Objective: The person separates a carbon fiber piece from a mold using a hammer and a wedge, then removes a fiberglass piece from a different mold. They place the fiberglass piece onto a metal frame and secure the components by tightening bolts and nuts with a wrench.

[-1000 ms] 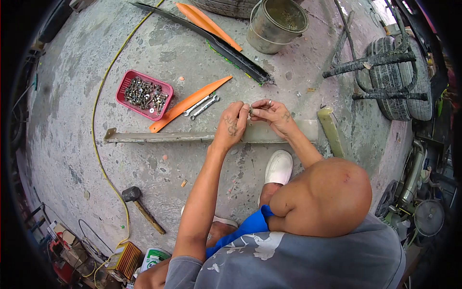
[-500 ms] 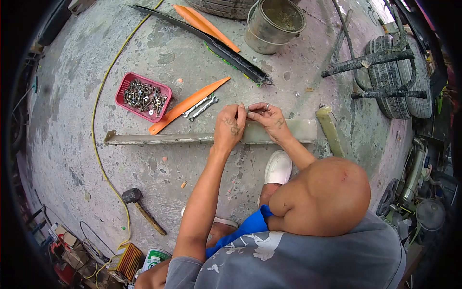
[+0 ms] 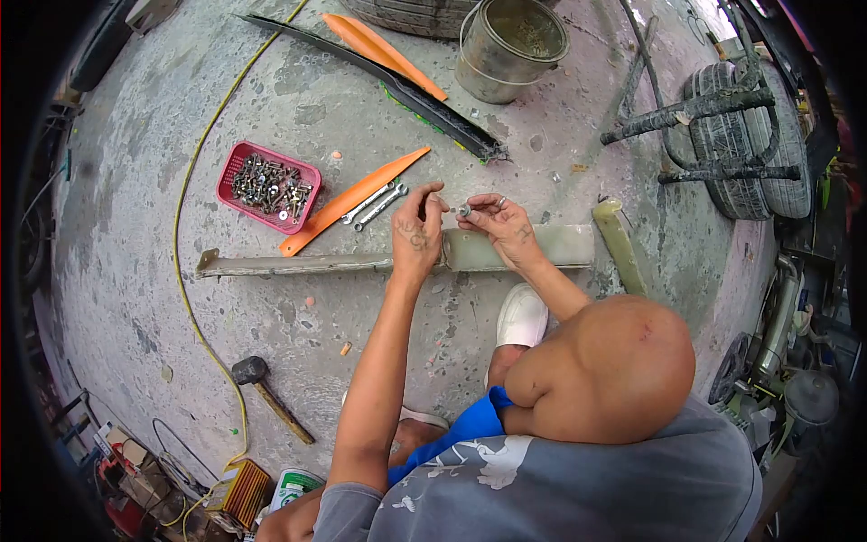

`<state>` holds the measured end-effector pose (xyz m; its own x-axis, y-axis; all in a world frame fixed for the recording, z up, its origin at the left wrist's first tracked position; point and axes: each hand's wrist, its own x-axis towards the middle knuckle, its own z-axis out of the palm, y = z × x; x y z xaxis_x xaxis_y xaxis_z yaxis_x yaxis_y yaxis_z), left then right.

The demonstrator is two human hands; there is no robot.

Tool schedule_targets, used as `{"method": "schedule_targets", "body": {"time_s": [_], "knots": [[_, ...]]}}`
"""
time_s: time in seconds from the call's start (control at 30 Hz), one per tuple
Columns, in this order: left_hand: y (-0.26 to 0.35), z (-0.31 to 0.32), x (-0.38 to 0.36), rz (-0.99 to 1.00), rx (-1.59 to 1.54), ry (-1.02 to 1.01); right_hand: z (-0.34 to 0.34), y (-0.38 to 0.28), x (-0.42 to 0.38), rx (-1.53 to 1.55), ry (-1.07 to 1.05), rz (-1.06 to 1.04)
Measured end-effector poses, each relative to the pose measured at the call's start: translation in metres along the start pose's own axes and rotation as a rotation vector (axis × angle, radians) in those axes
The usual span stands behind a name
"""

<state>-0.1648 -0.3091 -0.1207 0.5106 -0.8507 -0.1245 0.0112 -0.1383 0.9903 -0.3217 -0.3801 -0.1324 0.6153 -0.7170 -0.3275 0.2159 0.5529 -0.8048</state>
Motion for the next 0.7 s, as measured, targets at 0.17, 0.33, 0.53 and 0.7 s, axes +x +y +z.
{"method": "schedule_targets", "body": {"time_s": [0.17,0.33,0.53,0.7], "knots": [[-0.002,-0.004,0.004,0.015,-0.132,0.011,-0.001,0.003,0.001,0.013,-0.004,-0.002],[0.022,-0.021,0.002,0.204,0.183,-0.258,-0.002,0.003,0.001,-0.072,0.004,-0.021],[0.015,-0.025,0.001,0.176,0.218,-0.299,-0.001,0.005,-0.001,-0.083,-0.035,-0.02],[0.017,-0.024,-0.001,0.205,0.249,-0.289,-0.001,0.004,-0.002,-0.145,-0.031,-0.022]]}}
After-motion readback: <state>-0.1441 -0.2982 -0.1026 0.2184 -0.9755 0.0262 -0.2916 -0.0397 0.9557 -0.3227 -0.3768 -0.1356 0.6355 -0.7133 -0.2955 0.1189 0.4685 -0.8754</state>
